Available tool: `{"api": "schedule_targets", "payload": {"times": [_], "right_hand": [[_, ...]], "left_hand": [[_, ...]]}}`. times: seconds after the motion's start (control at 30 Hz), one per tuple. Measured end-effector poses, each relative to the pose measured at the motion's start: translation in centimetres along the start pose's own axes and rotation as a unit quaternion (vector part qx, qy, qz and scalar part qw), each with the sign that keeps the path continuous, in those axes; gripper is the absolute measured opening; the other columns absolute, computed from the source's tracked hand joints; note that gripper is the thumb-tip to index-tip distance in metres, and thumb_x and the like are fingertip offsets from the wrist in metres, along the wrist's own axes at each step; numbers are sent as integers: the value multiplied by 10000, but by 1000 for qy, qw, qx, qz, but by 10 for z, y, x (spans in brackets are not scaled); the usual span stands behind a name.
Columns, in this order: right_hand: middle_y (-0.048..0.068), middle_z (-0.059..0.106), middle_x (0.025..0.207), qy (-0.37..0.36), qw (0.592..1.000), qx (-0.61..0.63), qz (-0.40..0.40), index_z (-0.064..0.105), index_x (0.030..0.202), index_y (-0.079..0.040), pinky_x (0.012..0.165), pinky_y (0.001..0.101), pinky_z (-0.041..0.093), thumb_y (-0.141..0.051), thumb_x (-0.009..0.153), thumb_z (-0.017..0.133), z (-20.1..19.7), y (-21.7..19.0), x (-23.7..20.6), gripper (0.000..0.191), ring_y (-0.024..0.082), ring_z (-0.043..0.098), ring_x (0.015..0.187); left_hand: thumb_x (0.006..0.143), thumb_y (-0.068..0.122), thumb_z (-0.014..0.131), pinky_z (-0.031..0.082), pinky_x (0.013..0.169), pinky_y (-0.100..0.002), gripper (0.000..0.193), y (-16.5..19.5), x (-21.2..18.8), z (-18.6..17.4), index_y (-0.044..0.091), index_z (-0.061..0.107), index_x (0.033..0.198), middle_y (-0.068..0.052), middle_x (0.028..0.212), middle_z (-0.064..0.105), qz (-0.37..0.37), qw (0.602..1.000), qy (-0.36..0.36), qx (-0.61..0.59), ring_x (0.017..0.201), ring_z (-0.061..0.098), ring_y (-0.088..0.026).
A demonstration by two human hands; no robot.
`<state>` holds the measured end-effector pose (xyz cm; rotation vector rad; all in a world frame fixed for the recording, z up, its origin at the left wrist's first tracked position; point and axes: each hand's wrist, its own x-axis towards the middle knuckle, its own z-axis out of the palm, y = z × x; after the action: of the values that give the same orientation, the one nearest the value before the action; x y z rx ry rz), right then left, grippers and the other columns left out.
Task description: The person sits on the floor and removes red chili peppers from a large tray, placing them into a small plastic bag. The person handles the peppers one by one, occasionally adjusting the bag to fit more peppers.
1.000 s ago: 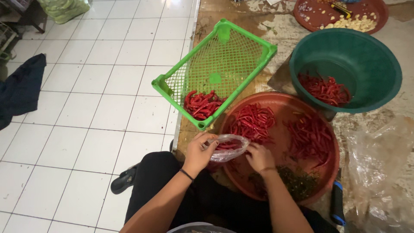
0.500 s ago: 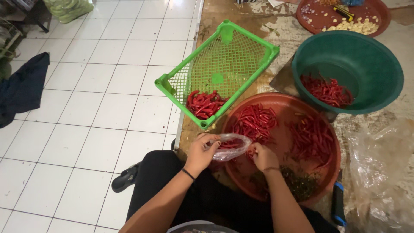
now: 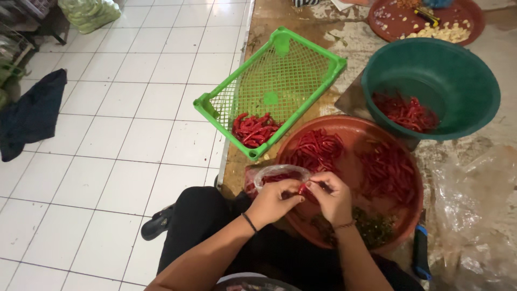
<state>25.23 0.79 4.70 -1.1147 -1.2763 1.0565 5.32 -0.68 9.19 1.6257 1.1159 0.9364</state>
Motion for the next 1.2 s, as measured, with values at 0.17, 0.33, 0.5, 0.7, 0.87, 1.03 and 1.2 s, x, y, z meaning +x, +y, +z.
{"api": "schedule_targets", "payload": {"times": [0.17, 0.33, 0.5, 0.7, 0.87, 1.03, 1.2], "right_hand": [[42, 749, 987, -29, 998, -46, 12, 748, 1106, -6, 781, 247, 544, -52, 952, 702, 3, -1, 2, 167, 81, 652, 870], [25, 756, 1041, -84, 994, 33, 62, 723, 1140, -10, 832, 233, 562, -63, 955, 660, 1, 3, 7, 202, 81, 694, 934], [59, 763, 1003, -63, 996, -9, 64, 746, 1123, -2, 806, 265, 555, -93, 989, 657, -10, 2, 11, 185, 120, 688, 901], [76, 777, 1022, -8, 991, -134, 23, 749, 1118, -27, 845, 288, 570, -136, 991, 632, -35, 6, 23, 205, 151, 732, 949], [137, 754, 1094, -71, 929, -359, 52, 769, 1105, -94, 805, 388, 559, -217, 914, 673, -51, 47, 25, 246, 309, 720, 923], [113, 771, 1070, -188, 890, -400, 116, 782, 1046, -153, 849, 424, 574, -256, 871, 687, -51, 105, 23, 224, 323, 719, 970], [72, 755, 1087, -241, 830, -473, 171, 748, 1005, -171, 883, 429, 560, -240, 797, 753, -42, 128, 16, 219, 300, 697, 1024]], "left_hand": [[912, 91, 727, 568, 801, -276, 227, -16, 5, -8, 38, 744, 1132, -88, 979, 793, -17, 999, 17, 30, 866, 735, -130], [876, 94, 730, 571, 750, -307, 220, -11, 8, -17, 51, 753, 1090, -87, 905, 782, -31, 996, 67, 55, 802, 726, -165], [826, 136, 763, 555, 695, -380, 215, 7, 9, -29, 121, 792, 1038, -113, 879, 743, 4, 965, 128, 230, 771, 711, -292], [825, 149, 764, 537, 728, -422, 145, 2, 13, -44, 145, 794, 967, -76, 885, 742, 69, 934, 162, 310, 833, 689, -318], [807, 139, 752, 480, 766, -432, 165, -14, 12, -45, 158, 783, 968, -40, 907, 725, 86, 905, 161, 383, 915, 659, -287], [787, 176, 764, 444, 802, -445, 272, -19, 9, -44, 173, 779, 1058, -23, 981, 689, 67, 891, 135, 428, 973, 621, -273], [797, 210, 781, 438, 808, -448, 284, -18, 5, -47, 176, 773, 1079, -39, 1019, 686, 62, 902, 142, 402, 1005, 622, -278]]}}
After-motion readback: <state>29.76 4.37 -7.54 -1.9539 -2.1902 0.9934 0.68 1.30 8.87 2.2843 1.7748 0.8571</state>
